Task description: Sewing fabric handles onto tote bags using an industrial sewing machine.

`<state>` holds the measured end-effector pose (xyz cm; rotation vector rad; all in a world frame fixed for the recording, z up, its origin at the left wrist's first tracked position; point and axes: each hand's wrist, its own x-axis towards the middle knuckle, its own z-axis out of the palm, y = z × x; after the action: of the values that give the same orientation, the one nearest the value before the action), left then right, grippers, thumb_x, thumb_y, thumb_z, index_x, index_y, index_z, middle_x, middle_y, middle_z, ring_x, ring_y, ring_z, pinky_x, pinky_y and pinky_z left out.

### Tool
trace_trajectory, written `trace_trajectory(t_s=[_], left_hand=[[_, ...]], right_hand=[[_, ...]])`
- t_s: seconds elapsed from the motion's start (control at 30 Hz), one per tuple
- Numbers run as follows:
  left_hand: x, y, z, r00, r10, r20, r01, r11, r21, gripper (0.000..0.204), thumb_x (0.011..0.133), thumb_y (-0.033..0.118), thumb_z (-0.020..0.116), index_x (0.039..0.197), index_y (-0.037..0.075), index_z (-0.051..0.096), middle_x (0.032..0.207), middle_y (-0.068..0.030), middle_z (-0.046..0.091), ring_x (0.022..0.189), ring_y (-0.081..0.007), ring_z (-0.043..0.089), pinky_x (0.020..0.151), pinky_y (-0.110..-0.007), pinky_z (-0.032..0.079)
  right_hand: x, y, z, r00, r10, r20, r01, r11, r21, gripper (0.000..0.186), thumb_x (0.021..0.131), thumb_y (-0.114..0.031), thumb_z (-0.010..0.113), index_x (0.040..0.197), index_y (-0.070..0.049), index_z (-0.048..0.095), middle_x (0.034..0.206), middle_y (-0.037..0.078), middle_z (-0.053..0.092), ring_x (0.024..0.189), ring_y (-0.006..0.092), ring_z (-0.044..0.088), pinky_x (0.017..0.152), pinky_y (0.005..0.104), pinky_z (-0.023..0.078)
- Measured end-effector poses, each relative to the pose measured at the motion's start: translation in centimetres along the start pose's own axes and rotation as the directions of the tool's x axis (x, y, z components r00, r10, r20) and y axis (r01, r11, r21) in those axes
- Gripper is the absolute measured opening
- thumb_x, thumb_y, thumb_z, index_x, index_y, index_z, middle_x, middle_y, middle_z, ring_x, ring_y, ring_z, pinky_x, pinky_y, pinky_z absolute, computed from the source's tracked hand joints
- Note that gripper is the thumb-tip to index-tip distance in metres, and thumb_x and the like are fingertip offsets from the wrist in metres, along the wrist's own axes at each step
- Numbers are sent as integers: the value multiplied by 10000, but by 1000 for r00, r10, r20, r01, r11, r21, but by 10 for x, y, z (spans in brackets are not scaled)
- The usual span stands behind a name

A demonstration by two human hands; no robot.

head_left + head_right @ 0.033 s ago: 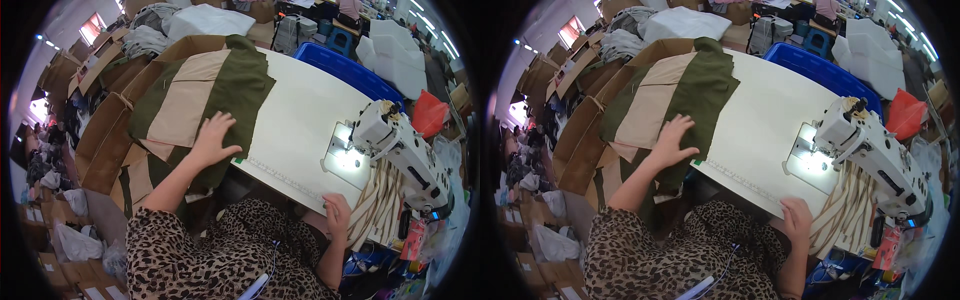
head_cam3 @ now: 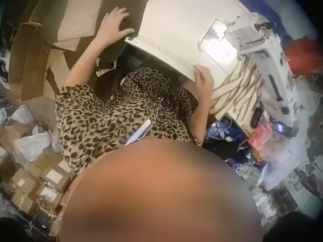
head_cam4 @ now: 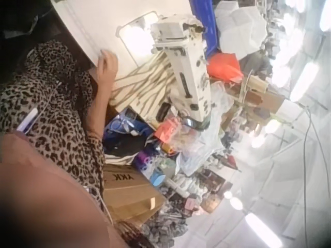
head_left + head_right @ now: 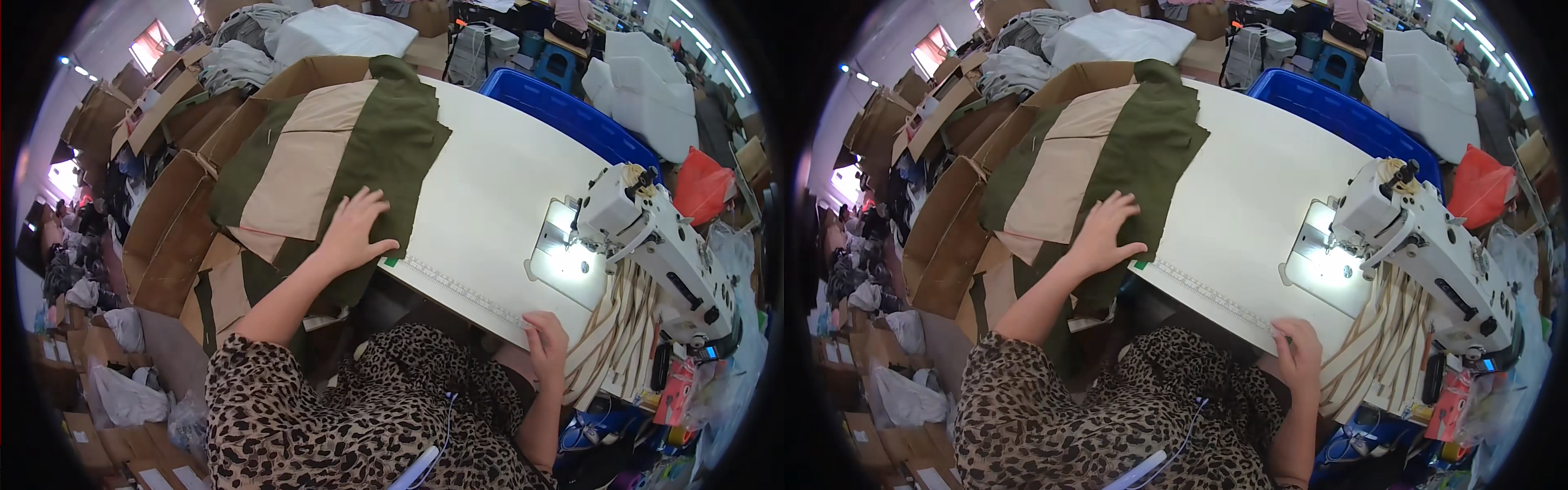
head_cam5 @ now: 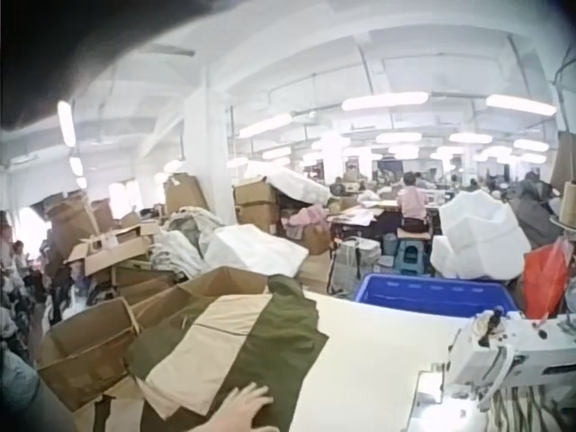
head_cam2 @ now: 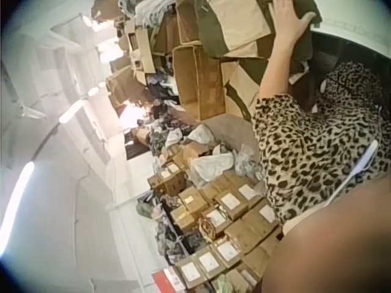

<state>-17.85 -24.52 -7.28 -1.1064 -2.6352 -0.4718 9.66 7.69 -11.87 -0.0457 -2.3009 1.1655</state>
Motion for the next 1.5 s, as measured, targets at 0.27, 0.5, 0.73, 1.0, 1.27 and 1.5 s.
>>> trace_trajectory(t_s=[0.27, 0.5, 0.73, 1.0, 1.27, 1.5], left_hand=[[45, -19, 28, 973, -85, -215, 0, 931, -365, 100, 874, 146, 721, 887, 83, 645, 1254, -77, 689, 1344, -369, 511, 1130, -644, 277], [5, 99, 54, 761, 553, 339, -245, 729, -639, 105, 934, 289, 686, 940, 184, 687, 1349, 19, 625, 1490, -294, 347, 1113, -799, -3], [41, 137, 20, 697, 633, 337, -18, 485, -874, 294, 887, 147, 739, 1156, 67, 652, 1232, -114, 667, 1173, -291, 627, 1045, -462, 452], [124, 144, 112, 816, 527, 237, -506, 850, -147, 654, 913, 460, 665, 1464, 161, 479, 1572, -116, 401, 1489, -329, 305, 1149, -628, 288], [174, 32, 38, 980, -192, -52, 199, 935, 294, 592, 841, 500, 719, 1273, 102, 644, 1297, -129, 634, 1197, -290, 594, 937, -510, 469], [167, -69, 8, 851, -368, 374, 285, 922, 261, 427, 832, 457, 765, 963, 54, 709, 949, -144, 740, 889, -276, 702, 818, -415, 544]], right_hand=[[1, 13, 5, 988, 143, 66, -147, 986, 75, 204, 891, -13, 657, 1090, 11, 692, 1029, 128, 699, 986, 243, 653, 897, 327, 492], [6, -15, 17, 988, 148, 45, -141, 982, -123, 722, 730, -44, 793, 1399, -57, 518, 1368, 153, 568, 1209, 345, 558, 1016, 431, 449], [3, -12, 37, 964, -92, 248, 199, 870, -451, 578, 670, -104, 747, 1239, -189, 694, 1376, 50, 590, 1290, 301, 507, 1087, 485, 361], [9, -16, 32, 959, -87, 271, 175, 931, -320, 467, 695, 4, 692, 1123, -176, 737, 1331, 46, 626, 1289, 311, 529, 1104, 481, 380], [-8, -7, 20, 982, -33, 187, 74, 972, -221, 399, 637, 76, 637, 982, -100, 732, 1266, 94, 653, 1285, 351, 546, 1109, 506, 405], [-2, -7, 22, 984, -40, 175, 73, 980, -187, 340, 628, 85, 638, 917, -76, 713, 1241, 102, 663, 1268, 360, 556, 1084, 509, 413]])
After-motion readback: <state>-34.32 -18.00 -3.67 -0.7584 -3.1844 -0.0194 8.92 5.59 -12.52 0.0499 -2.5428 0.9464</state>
